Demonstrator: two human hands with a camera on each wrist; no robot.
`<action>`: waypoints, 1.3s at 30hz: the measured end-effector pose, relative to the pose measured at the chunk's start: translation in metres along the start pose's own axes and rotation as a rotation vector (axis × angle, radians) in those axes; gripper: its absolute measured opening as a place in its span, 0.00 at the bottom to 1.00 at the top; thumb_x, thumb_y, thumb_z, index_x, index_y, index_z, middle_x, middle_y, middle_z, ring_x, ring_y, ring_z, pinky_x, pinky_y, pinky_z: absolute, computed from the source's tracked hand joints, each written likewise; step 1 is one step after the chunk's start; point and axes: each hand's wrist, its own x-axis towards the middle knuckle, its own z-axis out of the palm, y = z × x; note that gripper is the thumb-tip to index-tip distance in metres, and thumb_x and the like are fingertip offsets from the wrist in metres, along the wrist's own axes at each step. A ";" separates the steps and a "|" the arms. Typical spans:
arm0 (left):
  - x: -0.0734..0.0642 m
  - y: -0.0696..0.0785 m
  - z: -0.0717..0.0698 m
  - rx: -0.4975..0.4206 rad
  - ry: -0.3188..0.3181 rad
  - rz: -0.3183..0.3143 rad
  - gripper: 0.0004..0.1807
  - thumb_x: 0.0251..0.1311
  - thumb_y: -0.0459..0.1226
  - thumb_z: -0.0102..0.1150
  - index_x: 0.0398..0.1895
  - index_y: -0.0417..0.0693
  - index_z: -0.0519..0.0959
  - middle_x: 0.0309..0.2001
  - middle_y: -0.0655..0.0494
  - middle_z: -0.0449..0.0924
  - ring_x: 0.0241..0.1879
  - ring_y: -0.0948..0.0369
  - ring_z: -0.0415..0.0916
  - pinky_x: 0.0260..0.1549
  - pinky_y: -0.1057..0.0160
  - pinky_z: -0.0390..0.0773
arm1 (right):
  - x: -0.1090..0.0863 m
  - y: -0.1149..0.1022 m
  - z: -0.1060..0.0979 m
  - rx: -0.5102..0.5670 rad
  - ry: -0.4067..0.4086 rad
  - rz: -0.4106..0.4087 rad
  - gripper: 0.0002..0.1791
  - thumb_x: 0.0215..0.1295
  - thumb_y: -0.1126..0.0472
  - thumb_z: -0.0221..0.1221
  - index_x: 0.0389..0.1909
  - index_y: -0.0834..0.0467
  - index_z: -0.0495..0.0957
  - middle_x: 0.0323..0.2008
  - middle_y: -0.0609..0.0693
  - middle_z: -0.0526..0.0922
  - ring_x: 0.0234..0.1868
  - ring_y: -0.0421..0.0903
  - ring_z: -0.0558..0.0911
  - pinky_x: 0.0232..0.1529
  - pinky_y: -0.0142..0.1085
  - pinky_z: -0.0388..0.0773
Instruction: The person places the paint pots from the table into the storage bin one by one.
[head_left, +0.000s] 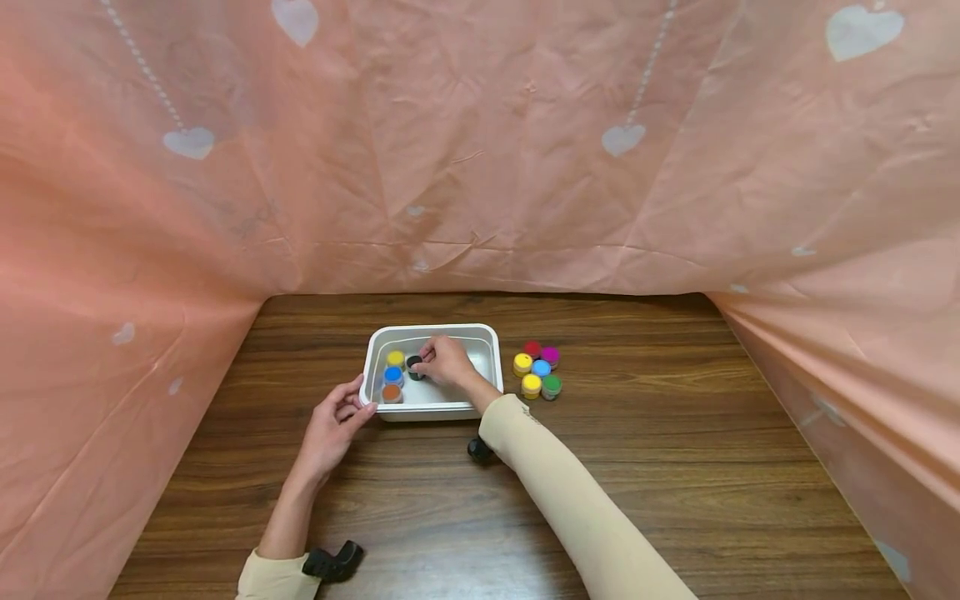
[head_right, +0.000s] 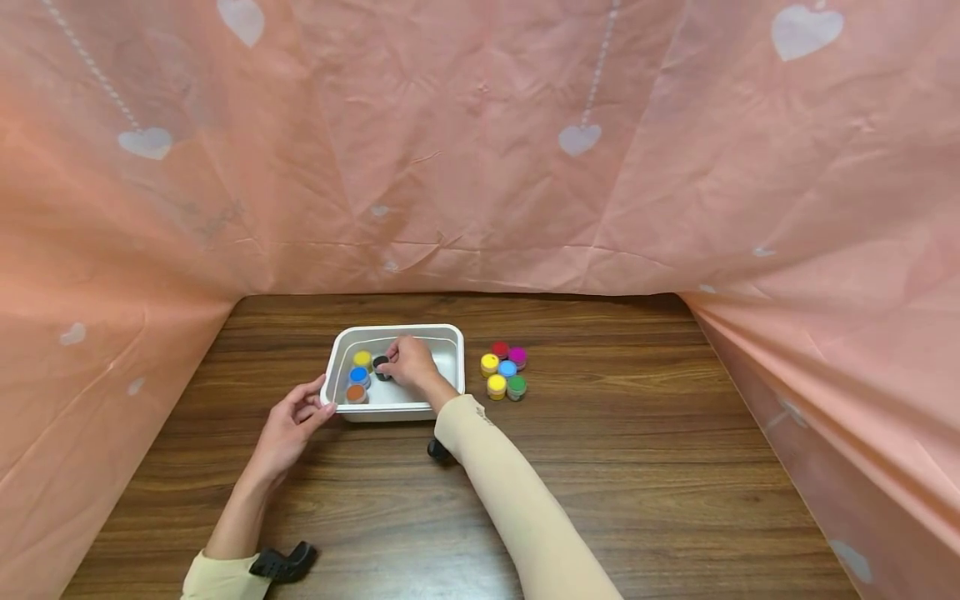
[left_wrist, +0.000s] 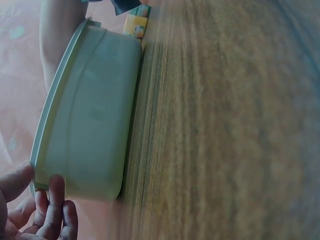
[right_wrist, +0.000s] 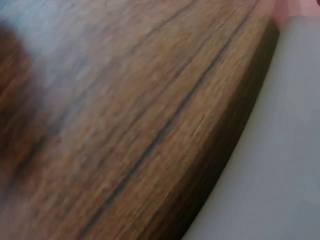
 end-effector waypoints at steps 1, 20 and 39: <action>0.000 0.001 0.000 0.000 0.000 0.002 0.32 0.70 0.31 0.63 0.75 0.35 0.67 0.45 0.47 0.72 0.40 0.69 0.77 0.38 0.75 0.77 | 0.000 0.000 0.000 -0.006 0.000 0.002 0.11 0.64 0.60 0.72 0.42 0.63 0.85 0.38 0.53 0.89 0.40 0.44 0.84 0.45 0.31 0.77; 0.000 0.002 0.000 0.010 -0.006 -0.019 0.31 0.71 0.33 0.62 0.75 0.37 0.67 0.47 0.44 0.72 0.41 0.67 0.77 0.39 0.74 0.77 | 0.000 0.002 0.002 0.026 0.023 0.018 0.12 0.66 0.62 0.70 0.45 0.64 0.84 0.39 0.55 0.90 0.43 0.47 0.89 0.48 0.34 0.82; 0.000 0.001 0.000 0.014 0.005 -0.025 0.32 0.71 0.33 0.63 0.75 0.38 0.67 0.47 0.45 0.72 0.41 0.67 0.77 0.38 0.75 0.76 | -0.001 0.001 -0.007 0.019 -0.002 -0.009 0.12 0.66 0.62 0.70 0.46 0.64 0.85 0.40 0.55 0.89 0.43 0.48 0.87 0.47 0.34 0.81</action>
